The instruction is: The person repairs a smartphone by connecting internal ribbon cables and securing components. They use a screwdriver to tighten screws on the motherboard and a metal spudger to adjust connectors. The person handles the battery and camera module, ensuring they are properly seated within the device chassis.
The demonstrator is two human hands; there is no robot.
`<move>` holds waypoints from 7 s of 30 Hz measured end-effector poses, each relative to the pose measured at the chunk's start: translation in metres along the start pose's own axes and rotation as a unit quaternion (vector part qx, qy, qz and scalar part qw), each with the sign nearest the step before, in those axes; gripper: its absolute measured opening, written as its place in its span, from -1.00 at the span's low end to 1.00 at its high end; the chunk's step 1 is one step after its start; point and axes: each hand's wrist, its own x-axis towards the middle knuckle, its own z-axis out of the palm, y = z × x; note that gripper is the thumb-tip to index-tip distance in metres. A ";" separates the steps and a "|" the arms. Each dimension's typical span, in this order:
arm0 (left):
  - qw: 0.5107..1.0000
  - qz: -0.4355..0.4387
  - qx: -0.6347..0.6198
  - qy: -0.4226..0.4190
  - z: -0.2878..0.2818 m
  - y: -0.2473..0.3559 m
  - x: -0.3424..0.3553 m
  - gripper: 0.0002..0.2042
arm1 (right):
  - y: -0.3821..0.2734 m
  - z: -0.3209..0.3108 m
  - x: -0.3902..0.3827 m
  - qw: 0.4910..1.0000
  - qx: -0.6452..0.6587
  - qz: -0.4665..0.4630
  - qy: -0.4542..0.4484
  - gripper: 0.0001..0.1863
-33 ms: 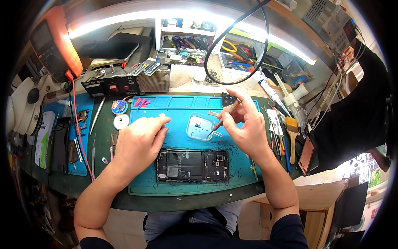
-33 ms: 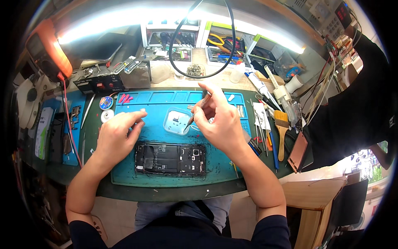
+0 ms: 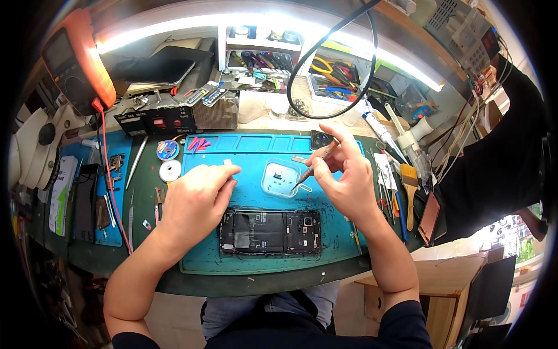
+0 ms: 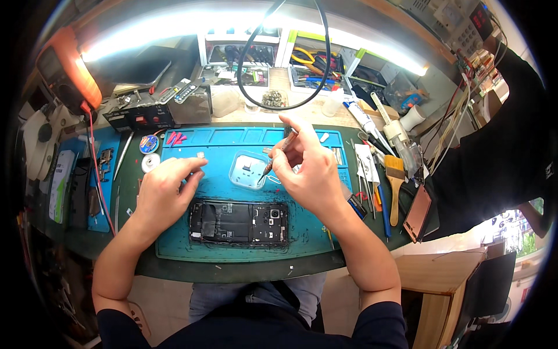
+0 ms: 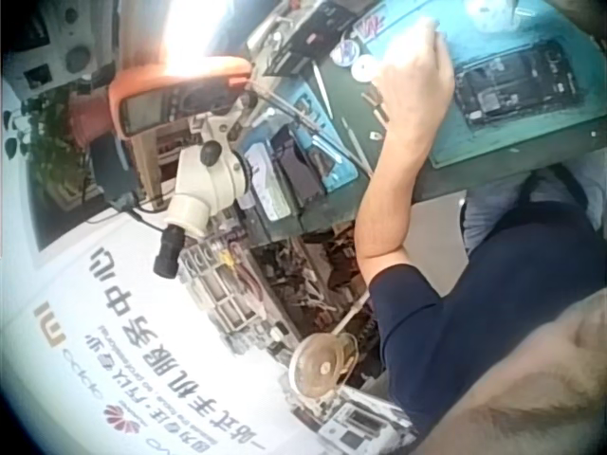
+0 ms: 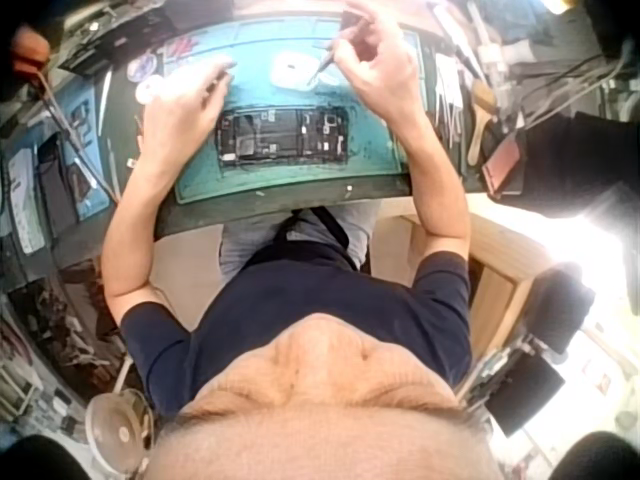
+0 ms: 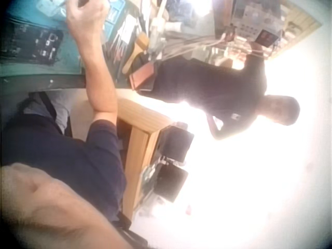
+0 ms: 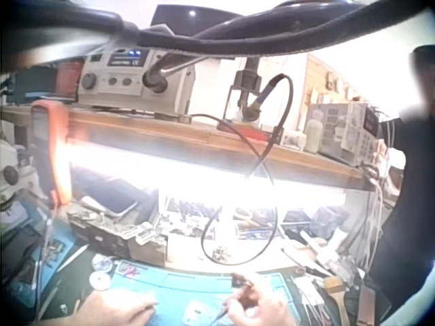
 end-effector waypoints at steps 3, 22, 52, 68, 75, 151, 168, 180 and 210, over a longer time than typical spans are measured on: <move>0.998 -0.010 -0.054 -0.018 0.002 0.005 0.000 -0.83 | -0.005 0.000 -0.001 1.000 0.022 0.014 -0.002 -0.39; 0.963 -0.127 -0.230 -0.059 0.002 0.022 0.001 -0.91 | -0.024 0.022 -0.015 0.991 0.109 -0.075 0.037 -0.47; 0.873 -0.232 -0.423 -0.071 -0.002 0.019 0.002 -0.92 | -0.032 0.021 -0.019 0.981 0.182 -0.061 0.030 -0.52; 0.849 -0.229 -0.474 -0.054 -0.034 0.029 -0.016 -0.73 | -0.065 0.040 -0.016 0.979 0.171 -0.106 0.032 -0.35; 0.988 0.014 -0.107 -0.113 -0.046 0.010 -0.067 -0.55 | -0.059 0.048 -0.020 0.973 0.088 -0.208 -0.053 -0.34; 0.978 0.164 0.072 -0.108 -0.045 0.025 -0.089 -0.63 | -0.088 0.057 -0.024 0.961 -0.076 -0.169 -0.207 -0.41; 0.986 0.124 0.025 -0.113 -0.048 0.027 -0.088 -0.57 | -0.043 0.029 0.004 0.996 0.042 -0.058 0.058 -0.42; 0.994 0.065 -0.048 -0.076 -0.046 0.014 -0.049 -0.73 | -0.002 0.030 0.005 0.999 -0.014 -0.030 0.042 -0.46; 0.987 -0.015 -0.103 -0.125 -0.012 0.004 -0.024 -0.83 | -0.033 0.059 -0.022 0.968 0.011 -0.250 0.036 -0.29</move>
